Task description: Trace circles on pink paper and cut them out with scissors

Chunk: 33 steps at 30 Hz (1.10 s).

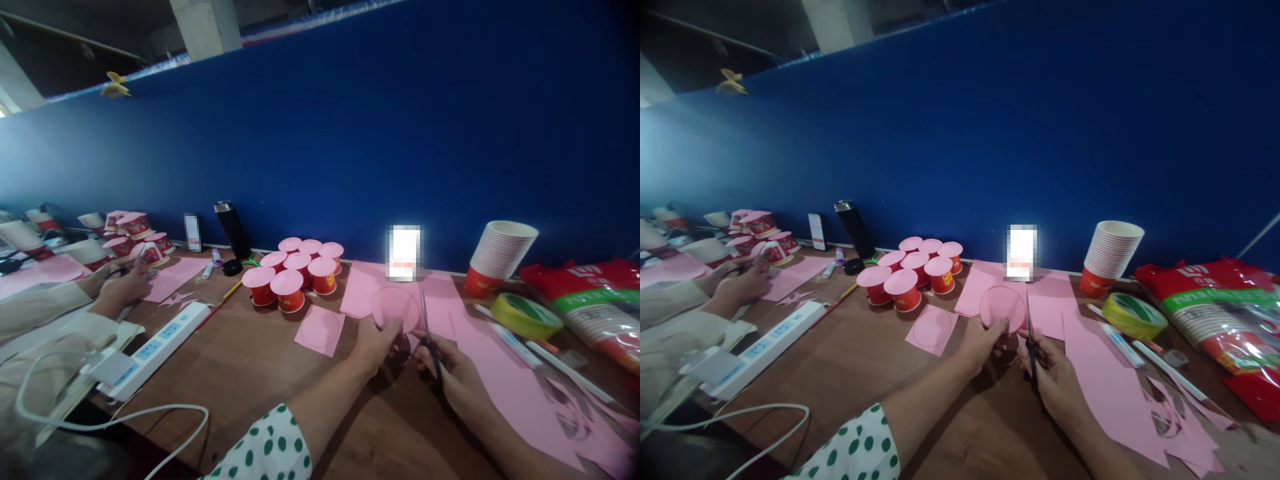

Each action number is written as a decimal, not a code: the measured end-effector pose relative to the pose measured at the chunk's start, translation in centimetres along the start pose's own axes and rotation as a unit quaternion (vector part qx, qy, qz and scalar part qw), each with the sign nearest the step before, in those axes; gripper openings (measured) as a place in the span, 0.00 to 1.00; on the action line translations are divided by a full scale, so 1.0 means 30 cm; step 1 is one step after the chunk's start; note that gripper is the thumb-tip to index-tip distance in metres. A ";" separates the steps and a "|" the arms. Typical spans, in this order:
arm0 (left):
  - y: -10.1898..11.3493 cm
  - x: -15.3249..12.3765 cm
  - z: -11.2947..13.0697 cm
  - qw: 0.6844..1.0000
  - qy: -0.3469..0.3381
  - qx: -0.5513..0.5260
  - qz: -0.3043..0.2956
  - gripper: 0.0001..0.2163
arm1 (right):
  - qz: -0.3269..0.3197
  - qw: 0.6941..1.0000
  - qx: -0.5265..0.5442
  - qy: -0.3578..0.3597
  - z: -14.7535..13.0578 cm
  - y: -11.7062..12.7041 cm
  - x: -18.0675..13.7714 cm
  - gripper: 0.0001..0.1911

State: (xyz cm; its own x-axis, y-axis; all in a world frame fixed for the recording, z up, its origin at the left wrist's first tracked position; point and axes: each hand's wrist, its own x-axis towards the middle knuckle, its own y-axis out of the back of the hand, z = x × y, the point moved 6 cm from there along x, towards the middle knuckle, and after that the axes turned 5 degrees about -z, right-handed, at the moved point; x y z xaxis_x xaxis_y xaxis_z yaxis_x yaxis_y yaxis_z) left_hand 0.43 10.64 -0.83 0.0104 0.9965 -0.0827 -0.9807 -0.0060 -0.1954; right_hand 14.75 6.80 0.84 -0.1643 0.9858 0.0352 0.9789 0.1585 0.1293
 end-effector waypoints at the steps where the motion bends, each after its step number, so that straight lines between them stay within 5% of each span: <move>1: 0.000 0.000 0.001 1.000 0.002 0.000 0.000 0.12 | 0.002 1.000 0.002 -0.001 -0.002 0.001 0.000 0.26; 20: 0.000 0.001 0.001 0.999 0.017 -0.033 0.004 0.13 | 0.002 1.000 0.006 0.000 0.007 0.001 0.002 0.27; 33: 0.021 0.015 0.006 0.977 0.011 -0.203 0.068 0.14 | -0.052 0.992 -0.112 0.018 -0.026 -0.016 -0.001 0.26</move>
State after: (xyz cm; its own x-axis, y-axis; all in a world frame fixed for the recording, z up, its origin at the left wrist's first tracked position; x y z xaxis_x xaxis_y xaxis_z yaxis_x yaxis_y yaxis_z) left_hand -0.21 11.11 -0.83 -0.1061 0.9823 -0.1547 -0.8151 -0.1750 -0.5523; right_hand 14.18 6.64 1.54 -0.2712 0.9614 0.0458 0.9054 0.2386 0.3510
